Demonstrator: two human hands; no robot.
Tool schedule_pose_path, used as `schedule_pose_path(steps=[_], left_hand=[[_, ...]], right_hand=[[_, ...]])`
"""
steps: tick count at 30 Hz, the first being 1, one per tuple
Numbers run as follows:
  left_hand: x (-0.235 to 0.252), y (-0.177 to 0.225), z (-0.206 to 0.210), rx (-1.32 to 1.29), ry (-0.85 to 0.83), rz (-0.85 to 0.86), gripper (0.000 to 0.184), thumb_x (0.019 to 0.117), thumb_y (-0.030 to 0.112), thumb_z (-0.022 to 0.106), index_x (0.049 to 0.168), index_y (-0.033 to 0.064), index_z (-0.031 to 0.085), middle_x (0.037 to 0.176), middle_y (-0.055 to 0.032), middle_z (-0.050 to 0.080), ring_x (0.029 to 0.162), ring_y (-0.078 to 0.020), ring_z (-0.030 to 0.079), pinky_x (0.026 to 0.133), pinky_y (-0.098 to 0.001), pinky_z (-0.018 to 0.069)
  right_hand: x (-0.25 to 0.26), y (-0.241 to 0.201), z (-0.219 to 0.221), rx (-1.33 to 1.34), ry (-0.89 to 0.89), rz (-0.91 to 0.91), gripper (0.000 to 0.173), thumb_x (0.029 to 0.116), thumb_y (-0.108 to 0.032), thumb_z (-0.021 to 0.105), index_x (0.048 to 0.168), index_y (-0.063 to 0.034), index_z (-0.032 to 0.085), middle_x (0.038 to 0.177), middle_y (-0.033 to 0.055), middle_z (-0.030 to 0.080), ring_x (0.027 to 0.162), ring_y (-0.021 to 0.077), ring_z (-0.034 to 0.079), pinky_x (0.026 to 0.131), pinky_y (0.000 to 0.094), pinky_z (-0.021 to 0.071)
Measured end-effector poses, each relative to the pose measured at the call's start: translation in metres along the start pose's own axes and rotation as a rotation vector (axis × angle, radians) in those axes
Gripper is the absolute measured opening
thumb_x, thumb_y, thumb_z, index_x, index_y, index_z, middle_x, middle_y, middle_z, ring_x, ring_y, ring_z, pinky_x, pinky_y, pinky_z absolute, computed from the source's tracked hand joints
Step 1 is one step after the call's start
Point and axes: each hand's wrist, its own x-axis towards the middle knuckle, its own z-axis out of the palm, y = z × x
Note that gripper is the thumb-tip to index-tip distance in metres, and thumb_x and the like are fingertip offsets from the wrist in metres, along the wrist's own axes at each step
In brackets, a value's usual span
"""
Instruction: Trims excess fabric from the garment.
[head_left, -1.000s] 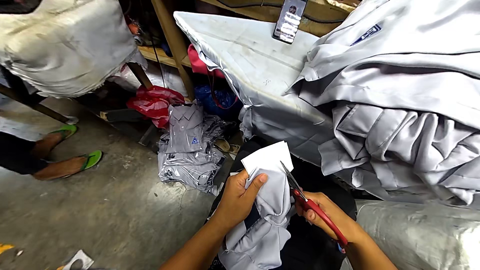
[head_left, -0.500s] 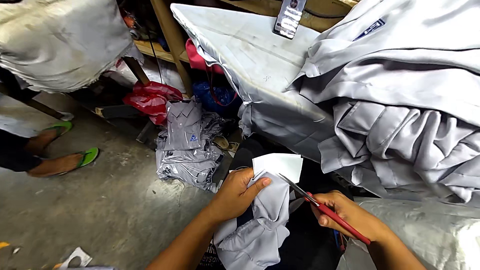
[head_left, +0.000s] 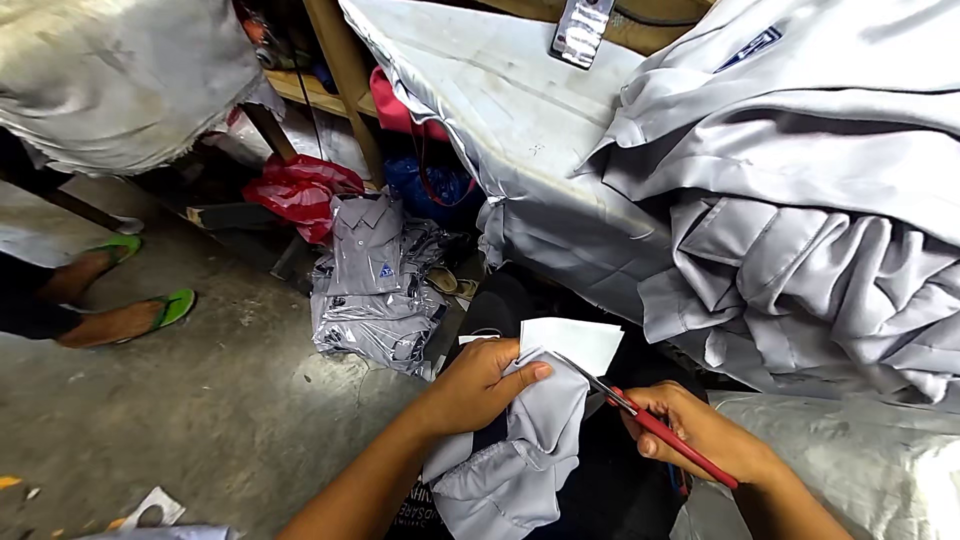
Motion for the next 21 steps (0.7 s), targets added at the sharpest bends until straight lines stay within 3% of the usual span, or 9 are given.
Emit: schedule_pose_path(steps=[6,12,18,21], left_hand=[[0.001,0.002,-0.002,-0.028,-0.005,-0.025,0.03,0.1057,0.025,0.055,0.095,0.0011,0.069,0.084,0.0062,0.066,0.08,0.0108,0.058,0.076,-0.0117,0.048],[0.003,0.001,-0.003,-0.062,-0.124,-0.027,0.031,0.1058,0.026,0.055,0.095,0.0014,0.069,0.082,0.0051,0.066,0.079,0.009,0.059,0.074,-0.0135,0.0483],[0.004,0.003,-0.008,-0.074,-0.168,-0.051,0.029,0.1052,0.026,0.056,0.096,0.0025,0.069,0.084,0.0076,0.066,0.08,0.0106,0.058,0.075,-0.0126,0.0481],[0.005,0.001,-0.009,-0.08,-0.228,-0.041,0.029,0.1052,0.026,0.056,0.093,0.0025,0.069,0.08,0.0076,0.064,0.075,0.0102,0.056,0.071,-0.0121,0.0465]], right_hand=[[0.004,0.002,0.007,0.09,0.051,0.005,0.059,0.0911,-0.068,0.062,0.066,-0.0152,0.055,0.052,-0.0127,0.041,0.046,-0.0083,0.036,0.043,0.0129,0.026],[0.006,0.003,0.006,0.05,-0.009,-0.014,0.065,0.0916,-0.075,0.054,0.073,-0.013,0.058,0.056,-0.011,0.043,0.05,-0.0072,0.038,0.045,0.0137,0.0286],[0.01,0.006,0.012,0.126,0.01,-0.011,0.061,0.0921,-0.069,0.06,0.066,-0.0143,0.054,0.052,-0.011,0.043,0.046,-0.0069,0.039,0.043,0.0139,0.0291],[0.01,0.007,0.012,0.137,-0.047,-0.026,0.064,0.0932,-0.072,0.054,0.071,-0.0124,0.057,0.055,-0.0099,0.045,0.049,-0.0067,0.041,0.045,0.0136,0.0306]])
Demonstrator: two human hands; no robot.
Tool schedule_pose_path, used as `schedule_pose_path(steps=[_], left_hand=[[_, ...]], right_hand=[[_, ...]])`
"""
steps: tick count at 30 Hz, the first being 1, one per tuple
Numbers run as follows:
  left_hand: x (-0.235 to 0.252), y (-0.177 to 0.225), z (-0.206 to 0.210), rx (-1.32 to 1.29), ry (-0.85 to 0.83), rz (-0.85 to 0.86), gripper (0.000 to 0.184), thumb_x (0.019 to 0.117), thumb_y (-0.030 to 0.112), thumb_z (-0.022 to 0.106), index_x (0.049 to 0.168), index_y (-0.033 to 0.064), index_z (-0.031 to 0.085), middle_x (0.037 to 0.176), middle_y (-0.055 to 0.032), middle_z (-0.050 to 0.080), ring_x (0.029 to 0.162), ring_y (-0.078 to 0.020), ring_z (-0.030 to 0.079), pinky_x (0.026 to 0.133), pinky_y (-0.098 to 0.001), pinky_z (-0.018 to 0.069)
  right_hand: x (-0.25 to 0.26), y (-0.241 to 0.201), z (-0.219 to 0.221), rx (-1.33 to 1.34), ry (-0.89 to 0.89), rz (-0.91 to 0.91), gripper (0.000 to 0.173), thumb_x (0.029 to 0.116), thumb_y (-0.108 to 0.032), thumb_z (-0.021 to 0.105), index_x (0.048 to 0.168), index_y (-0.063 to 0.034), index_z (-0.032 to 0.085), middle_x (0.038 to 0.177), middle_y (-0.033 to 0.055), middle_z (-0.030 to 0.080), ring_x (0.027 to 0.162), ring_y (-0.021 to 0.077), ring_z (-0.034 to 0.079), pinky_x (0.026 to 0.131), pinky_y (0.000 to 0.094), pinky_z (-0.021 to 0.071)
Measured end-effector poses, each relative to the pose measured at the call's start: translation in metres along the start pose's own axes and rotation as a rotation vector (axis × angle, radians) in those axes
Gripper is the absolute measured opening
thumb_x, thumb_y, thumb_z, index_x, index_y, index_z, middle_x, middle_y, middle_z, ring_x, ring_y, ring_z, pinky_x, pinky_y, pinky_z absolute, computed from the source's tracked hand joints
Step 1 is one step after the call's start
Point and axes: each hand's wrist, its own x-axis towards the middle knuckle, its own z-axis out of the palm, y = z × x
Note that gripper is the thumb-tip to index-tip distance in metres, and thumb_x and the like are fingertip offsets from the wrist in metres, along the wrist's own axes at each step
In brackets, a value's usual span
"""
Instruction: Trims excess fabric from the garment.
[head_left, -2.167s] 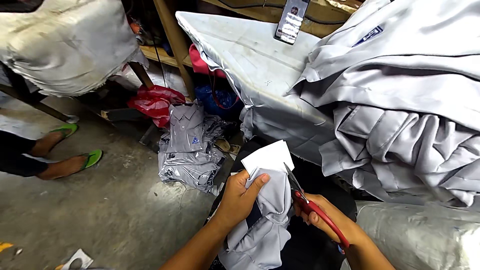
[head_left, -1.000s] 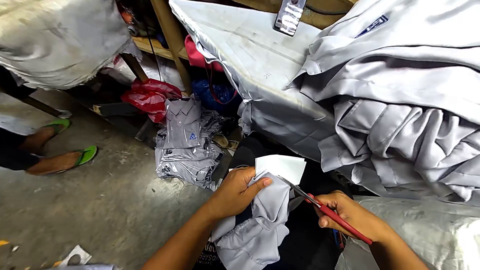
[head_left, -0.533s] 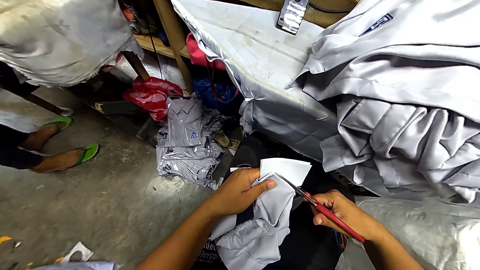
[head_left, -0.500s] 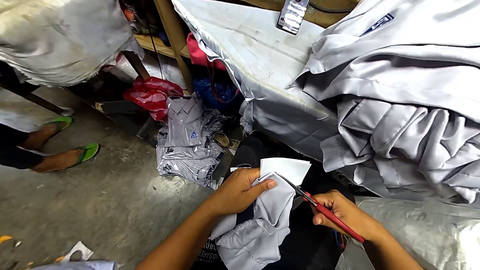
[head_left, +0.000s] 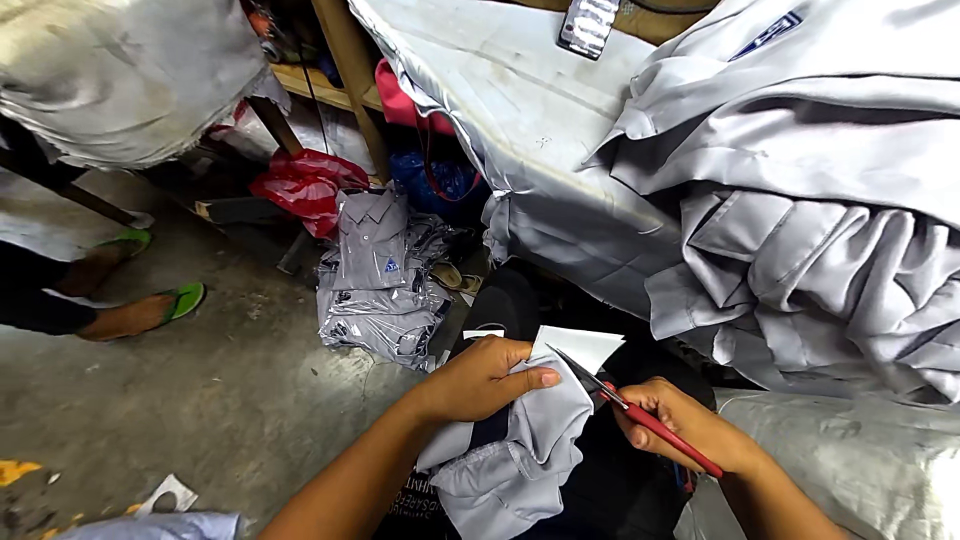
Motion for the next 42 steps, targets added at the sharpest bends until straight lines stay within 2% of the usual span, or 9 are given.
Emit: schedule_pose_path(steps=[10,16,19,23,28,33,36,39,42], left_hand=[[0.006,0.001,-0.002,0.129,-0.094,-0.044,0.036,0.1056,0.033,0.054,0.086,0.0049,0.066,0.069,0.0063,0.056,0.064,0.004,0.05,0.062,-0.018,0.0417],[0.016,0.018,0.016,0.553,-0.156,-0.076,0.046,0.1051,0.039,0.051,0.088,-0.0002,0.066,0.072,-0.0138,0.063,0.075,-0.0299,0.065,0.075,-0.0499,0.0492],[0.006,0.021,0.015,0.743,0.068,-0.12,0.05,0.1018,0.051,0.053,0.095,0.0041,0.07,0.075,-0.0109,0.067,0.075,-0.0287,0.067,0.074,-0.05,0.0514],[-0.015,0.008,0.033,0.847,0.585,-0.087,0.04,0.097,0.049,0.061,0.103,0.0105,0.073,0.089,-0.0049,0.074,0.079,-0.0206,0.071,0.07,-0.0432,0.0541],[-0.03,-0.011,0.07,0.122,0.692,-0.123,0.078,0.1047,0.065,0.017,0.097,0.0068,0.069,0.082,0.0024,0.067,0.078,-0.0017,0.063,0.072,-0.025,0.0539],[-0.011,-0.013,0.055,-0.017,0.523,-0.187,0.054,0.1002,0.054,0.054,0.12,0.0044,0.063,0.106,0.0007,0.064,0.088,-0.0029,0.06,0.079,-0.0259,0.0534],[-0.008,-0.012,0.051,0.013,0.385,-0.095,0.04,0.1016,0.041,0.058,0.111,0.0045,0.073,0.11,-0.0003,0.071,0.113,-0.0069,0.06,0.109,-0.0449,0.0393],[-0.014,-0.008,0.046,-0.251,0.407,-0.013,0.022,0.1069,0.022,0.051,0.107,0.0078,0.068,0.099,0.0112,0.068,0.097,0.0052,0.063,0.095,-0.0223,0.0514],[-0.043,0.001,0.03,-0.547,0.629,0.023,0.022,0.1023,0.036,0.058,0.11,0.0224,0.073,0.099,0.0067,0.076,0.093,-0.0053,0.071,0.087,-0.0268,0.0589]], right_hand=[[0.013,-0.01,0.005,0.122,0.187,0.037,0.047,0.0922,-0.058,0.068,0.07,-0.0172,0.059,0.055,-0.016,0.049,0.046,-0.0097,0.043,0.043,0.0106,0.0347],[0.058,-0.045,0.016,-0.114,0.397,0.002,0.025,0.0914,-0.031,0.071,0.084,-0.0077,0.07,0.066,-0.0116,0.057,0.058,-0.0106,0.047,0.054,0.0101,0.0379],[0.07,-0.049,0.015,-0.09,0.468,0.021,0.014,0.0886,-0.017,0.067,0.077,-0.009,0.068,0.062,-0.0117,0.055,0.056,-0.0105,0.047,0.052,0.0097,0.0372],[0.075,-0.031,0.024,-0.258,0.889,-0.09,0.014,0.0862,-0.017,0.067,0.077,-0.0064,0.065,0.061,-0.0066,0.057,0.054,-0.0065,0.049,0.051,0.0128,0.0398],[0.082,-0.023,0.043,-0.055,1.128,-0.355,0.009,0.0889,-0.007,0.068,0.081,-0.0028,0.068,0.069,-0.0096,0.065,0.061,-0.0098,0.057,0.057,0.0092,0.0486],[0.088,-0.026,0.069,0.125,1.147,-0.446,0.007,0.094,-0.013,0.068,0.087,-0.013,0.069,0.078,-0.0132,0.07,0.072,-0.0065,0.064,0.069,0.0139,0.0556],[0.089,-0.035,0.073,0.178,1.188,-0.443,0.007,0.0934,-0.01,0.067,0.087,-0.0131,0.069,0.077,-0.0121,0.07,0.071,-0.0044,0.065,0.069,0.016,0.0566],[0.082,-0.044,0.064,0.219,1.058,-0.4,0.008,0.0955,-0.012,0.067,0.088,-0.0128,0.069,0.075,-0.0137,0.068,0.065,-0.0063,0.062,0.061,0.0127,0.0538],[0.069,-0.045,0.047,0.312,0.878,-0.361,0.011,0.0998,-0.021,0.065,0.092,-0.0146,0.069,0.069,-0.0134,0.065,0.054,-0.0031,0.059,0.051,0.0155,0.0526]])
